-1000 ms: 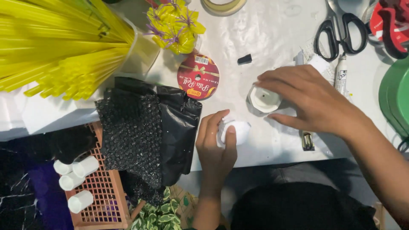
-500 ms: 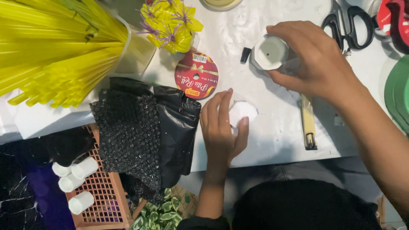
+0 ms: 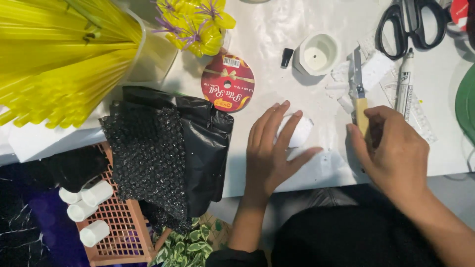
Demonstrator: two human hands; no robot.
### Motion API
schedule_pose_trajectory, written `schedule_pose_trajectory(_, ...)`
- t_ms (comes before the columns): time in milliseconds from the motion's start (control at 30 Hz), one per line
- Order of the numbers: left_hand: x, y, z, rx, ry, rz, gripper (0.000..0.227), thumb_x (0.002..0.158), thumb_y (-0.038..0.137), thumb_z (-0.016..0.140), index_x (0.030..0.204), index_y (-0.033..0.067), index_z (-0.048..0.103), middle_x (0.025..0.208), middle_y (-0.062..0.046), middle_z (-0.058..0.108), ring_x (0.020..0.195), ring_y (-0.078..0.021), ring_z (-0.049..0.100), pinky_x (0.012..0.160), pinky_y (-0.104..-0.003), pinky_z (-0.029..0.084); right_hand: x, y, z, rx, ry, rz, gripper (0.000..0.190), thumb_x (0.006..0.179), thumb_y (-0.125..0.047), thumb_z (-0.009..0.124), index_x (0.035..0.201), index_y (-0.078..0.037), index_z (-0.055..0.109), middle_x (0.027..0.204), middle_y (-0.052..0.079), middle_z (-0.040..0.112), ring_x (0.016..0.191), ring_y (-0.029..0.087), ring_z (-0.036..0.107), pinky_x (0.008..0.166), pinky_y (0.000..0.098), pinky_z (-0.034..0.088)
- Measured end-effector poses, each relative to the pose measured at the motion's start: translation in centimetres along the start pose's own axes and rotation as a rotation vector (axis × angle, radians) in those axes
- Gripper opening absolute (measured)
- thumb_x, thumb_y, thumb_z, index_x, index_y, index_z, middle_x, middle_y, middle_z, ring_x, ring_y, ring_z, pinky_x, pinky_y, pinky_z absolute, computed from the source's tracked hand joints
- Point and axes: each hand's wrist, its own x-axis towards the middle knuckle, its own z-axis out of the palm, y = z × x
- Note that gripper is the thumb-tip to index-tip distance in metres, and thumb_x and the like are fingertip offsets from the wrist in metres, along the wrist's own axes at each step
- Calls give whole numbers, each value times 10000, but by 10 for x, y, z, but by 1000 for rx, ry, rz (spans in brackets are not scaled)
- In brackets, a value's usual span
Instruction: The person marks a foam block and uses a utility knife to carve it into a specific shape for a handicraft project.
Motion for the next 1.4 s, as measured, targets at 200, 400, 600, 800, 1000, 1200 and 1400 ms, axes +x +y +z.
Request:
schedule_pose_trajectory(200, -25, 1, 5, -24, -32, 77, 352, 1120, 190, 499, 1453, 76, 509, 1505, -128, 525, 1407, -400, 585, 1167, -554, 509, -24, -2, -32, 184, 35, -63, 461, 1073, -41, 626, 1500, 130, 588, 1092, 201, 715, 830, 289, 677, 837, 426, 548)
schedule_pose_trajectory(400, -25, 3, 19, 139, 27, 125, 321, 1137, 172, 522, 1419, 21, 542, 1451, -83, 563, 1363, -309, 581, 1105, -485, 592, -34, -35, -20, 462, -272, -11, 628, 911, -60, 605, 1527, -56, 481, 1037, 120, 690, 841, 202, 696, 827, 312, 532)
schedule_pose_trajectory(600, -20, 4, 16, 160, 64, 144, 314, 1123, 191, 561, 1374, 5, 593, 1420, -94, 591, 1325, -297, 610, 1062, -444, 613, -38, -42, -2, 456, -211, -148, 611, 950, -29, 559, 1546, -42, 427, 1097, 118, 641, 940, 194, 712, 769, 312, 584)
schedule_pose_trajectory(800, -23, 2, 20, 164, 50, 127, 320, 1119, 212, 566, 1378, 28, 599, 1416, -83, 609, 1316, -294, 627, 1067, -442, 601, -40, -46, 1, 426, -127, -209, 575, 972, 6, 552, 1535, 17, 435, 1092, 103, 623, 911, 181, 686, 778, 305, 566)
schedule_pose_trajectory(1000, -18, 4, 18, 159, 67, 152, 306, 1107, 204, 580, 1329, -1, 628, 1383, -109, 621, 1302, -285, 613, 1027, -425, 604, -51, -52, 6, 365, -87, -171, 569, 980, -27, 554, 1537, -11, 439, 1110, 72, 663, 905, 181, 697, 721, 328, 581)
schedule_pose_trajectory(1200, -18, 6, 14, 137, 35, 140, 317, 1118, 153, 479, 1376, 12, 598, 1409, -117, 617, 1299, -320, 630, 1024, -435, 576, -49, -54, 6, 396, -67, -228, 550, 1004, -42, 555, 1533, 23, 419, 1124, 101, 660, 922, 187, 695, 754, 323, 575)
schedule_pose_trajectory(1400, -19, 7, 14, 140, 19, 119, 306, 1109, 148, 519, 1371, 20, 609, 1413, -106, 611, 1298, -307, 623, 1040, -422, 561, -50, -58, 12, 384, 6, -264, 524, 1012, -107, 613, 1488, 58, 468, 1119, 108, 660, 793, 179, 659, 691, 311, 556)
